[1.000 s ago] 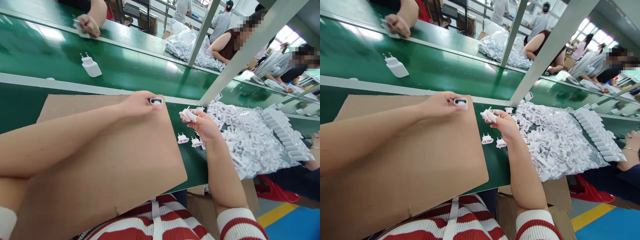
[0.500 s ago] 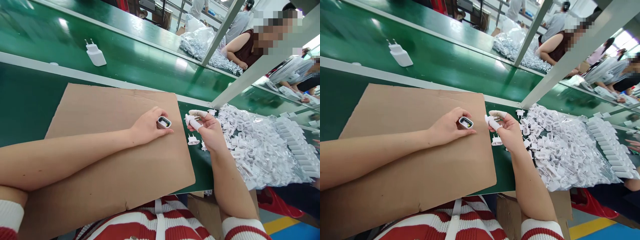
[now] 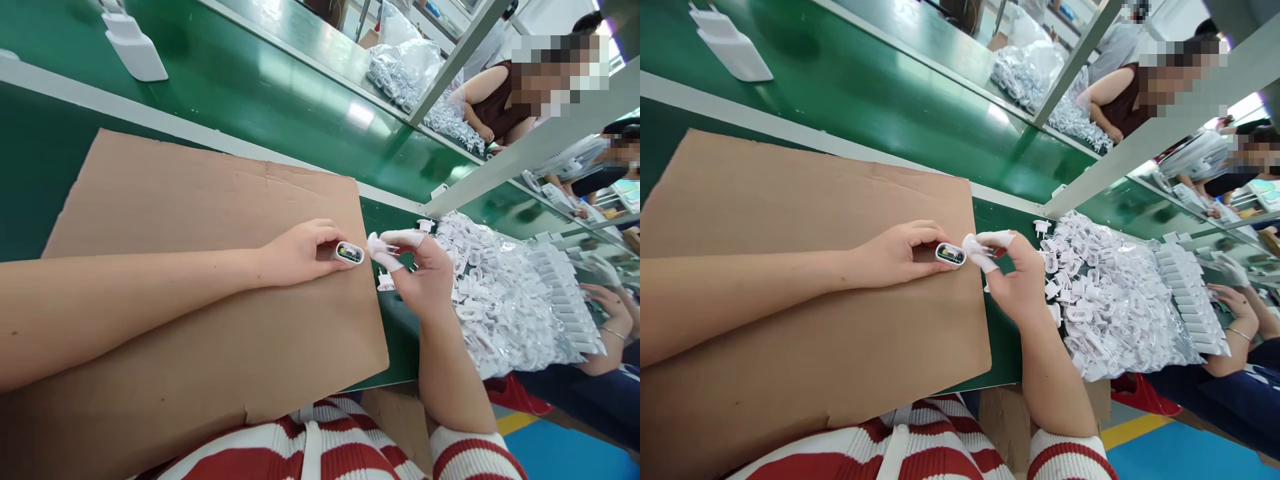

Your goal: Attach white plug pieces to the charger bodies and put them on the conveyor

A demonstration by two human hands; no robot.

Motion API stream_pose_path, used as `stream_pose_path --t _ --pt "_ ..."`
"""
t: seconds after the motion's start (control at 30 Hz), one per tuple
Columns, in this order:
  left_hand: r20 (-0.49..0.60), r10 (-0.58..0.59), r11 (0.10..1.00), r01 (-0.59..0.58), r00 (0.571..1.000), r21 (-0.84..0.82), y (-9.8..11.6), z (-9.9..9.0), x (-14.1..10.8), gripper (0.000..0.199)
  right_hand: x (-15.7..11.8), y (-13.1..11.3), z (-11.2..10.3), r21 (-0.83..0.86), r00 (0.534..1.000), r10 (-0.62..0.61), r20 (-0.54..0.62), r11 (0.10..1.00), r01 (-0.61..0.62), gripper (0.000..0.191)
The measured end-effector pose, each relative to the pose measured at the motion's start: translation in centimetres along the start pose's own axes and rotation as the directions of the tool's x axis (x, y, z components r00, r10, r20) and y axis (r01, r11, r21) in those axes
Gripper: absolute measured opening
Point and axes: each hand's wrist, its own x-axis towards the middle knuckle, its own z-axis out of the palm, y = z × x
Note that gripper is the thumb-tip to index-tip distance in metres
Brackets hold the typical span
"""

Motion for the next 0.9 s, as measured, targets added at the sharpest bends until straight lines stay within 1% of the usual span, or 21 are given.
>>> stream_pose_path --t 0.03,0.1,0.17,0.23,0.33,0.43,0.6,0.77,0.9 --pt "-0.002 0.006 1.000 -0.006 1.000 0.004 0.0 0.0 0.0 0.034 -0.1 -0.3 0.1 -0.062 0.997 -0.063 0.050 0.996 0.066 0.018" --pt "0.008 0.014 1.000 -0.014 1.000 0.020 0.0 0.0 0.1 0.031 -0.2 -0.7 0.6 -0.181 0.976 -0.169 0.137 0.964 0.192 0.026" --pt "0.018 0.020 0.999 -0.021 1.000 0.046 0.0 -0.1 0.2 0.029 0.0 -0.8 1.3 -0.251 0.960 -0.220 0.172 0.933 0.259 0.031" --pt "0.027 0.026 0.997 -0.028 0.999 0.068 0.0 -0.1 0.2 0.028 0.1 -0.7 2.0 -0.244 0.960 -0.223 0.167 0.935 0.259 0.031" --pt "0.028 0.017 0.997 -0.019 0.999 0.081 0.0 -0.2 0.4 0.026 0.2 -0.7 2.7 -0.207 0.973 -0.178 0.146 0.957 0.206 0.027" --pt "0.026 0.002 0.996 -0.005 1.000 0.093 0.0 -0.1 0.4 0.026 0.1 -0.8 2.9 -0.246 0.982 -0.141 0.126 0.955 0.168 0.025" --pt "0.018 -0.003 0.994 0.001 1.000 0.109 0.2 -0.1 0.5 0.028 -0.1 -0.8 2.8 -0.239 0.980 -0.185 0.071 0.951 0.197 0.027" --pt "0.003 -0.004 0.995 0.003 1.000 0.103 0.1 0.1 0.5 0.029 0.0 -0.8 3.0 -0.310 0.980 -0.155 0.122 0.932 0.186 0.025" --pt "0.002 0.007 0.995 -0.007 1.000 0.098 0.0 0.1 0.5 0.030 0.2 -1.0 3.1 -0.348 0.983 -0.134 0.128 0.922 0.171 0.025"
